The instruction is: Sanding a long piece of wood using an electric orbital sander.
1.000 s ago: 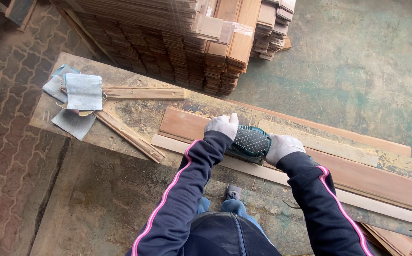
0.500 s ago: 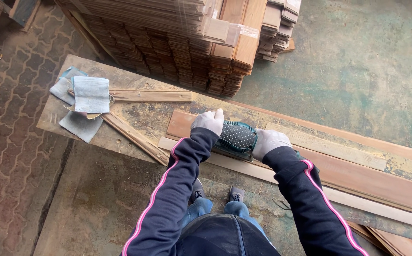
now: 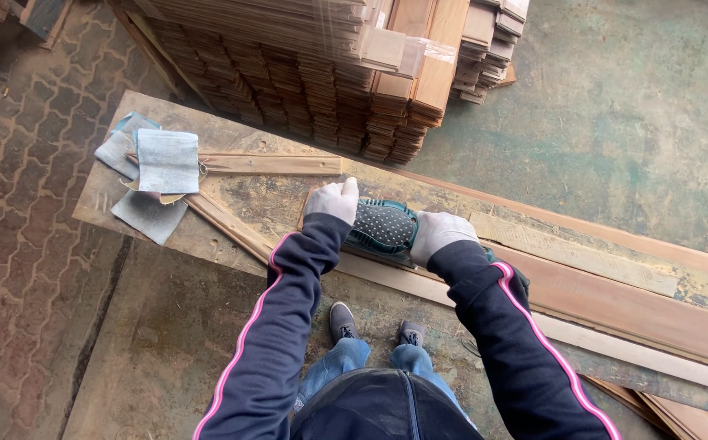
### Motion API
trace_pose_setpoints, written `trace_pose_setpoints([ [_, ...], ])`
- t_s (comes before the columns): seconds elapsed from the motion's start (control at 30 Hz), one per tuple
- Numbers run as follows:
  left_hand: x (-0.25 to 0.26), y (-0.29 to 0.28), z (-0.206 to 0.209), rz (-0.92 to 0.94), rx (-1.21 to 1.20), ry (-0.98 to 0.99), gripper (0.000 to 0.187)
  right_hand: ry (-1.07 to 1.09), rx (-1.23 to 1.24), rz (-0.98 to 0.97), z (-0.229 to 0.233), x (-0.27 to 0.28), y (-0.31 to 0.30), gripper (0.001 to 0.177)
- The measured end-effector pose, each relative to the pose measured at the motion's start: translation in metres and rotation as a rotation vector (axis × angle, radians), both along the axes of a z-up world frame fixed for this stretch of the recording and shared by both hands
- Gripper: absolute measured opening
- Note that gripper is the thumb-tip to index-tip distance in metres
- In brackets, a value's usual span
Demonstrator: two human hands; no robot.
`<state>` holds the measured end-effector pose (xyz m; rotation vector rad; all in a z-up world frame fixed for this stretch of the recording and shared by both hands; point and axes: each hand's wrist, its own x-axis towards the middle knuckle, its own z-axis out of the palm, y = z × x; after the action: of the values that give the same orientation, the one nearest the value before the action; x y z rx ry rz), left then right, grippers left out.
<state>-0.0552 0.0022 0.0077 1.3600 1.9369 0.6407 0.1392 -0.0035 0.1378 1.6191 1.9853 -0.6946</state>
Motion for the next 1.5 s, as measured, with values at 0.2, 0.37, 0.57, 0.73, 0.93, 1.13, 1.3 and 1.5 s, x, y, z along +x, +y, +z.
trace_pose_setpoints([
  [0.2, -0.029, 0.0, -0.004, 0.135, 0.012, -0.039, 0.056, 0.065, -0.007, -0.03, -0.002, -0.023, 0.004, 0.033],
  [0.37, -0.069, -0.011, -0.03, 0.151, 0.15, -0.028, 0.051, 0.234, 0.089, -0.069, -0.012, -0.033, -0.006, 0.027],
  [0.57, -0.069, -0.033, -0.04, 0.164, 0.023, -0.207, 0.055, 0.337, 0.114, -0.061, -0.02, -0.012, -0.03, 0.024],
  [0.73, 0.02, -0.05, -0.028, 0.015, 0.118, -0.27, 0.047, 0.284, -0.007, -0.062, -0.008, 0.07, -0.048, 0.026],
  [0.93, 0.195, -0.061, 0.004, -0.083, 0.167, -0.47, 0.039, 0.187, 0.059, -0.14, 0.002, 0.209, -0.069, 0.031],
  [1.13, 0.325, -0.07, 0.048, -0.124, -0.176, -0.32, 0.06, -0.014, 0.115, -0.158, -0.004, 0.326, -0.078, 0.035],
  [1.3, 0.368, -0.076, 0.069, -0.011, -0.355, -0.355, 0.056, -0.202, 0.024, -0.175, -0.029, 0.377, -0.07, 0.039],
  [1.5, 0.38, -0.077, 0.035, 0.054, -0.119, -0.282, 0.044, -0.183, -0.01, -0.162, -0.028, 0.371, -0.063, 0.042],
])
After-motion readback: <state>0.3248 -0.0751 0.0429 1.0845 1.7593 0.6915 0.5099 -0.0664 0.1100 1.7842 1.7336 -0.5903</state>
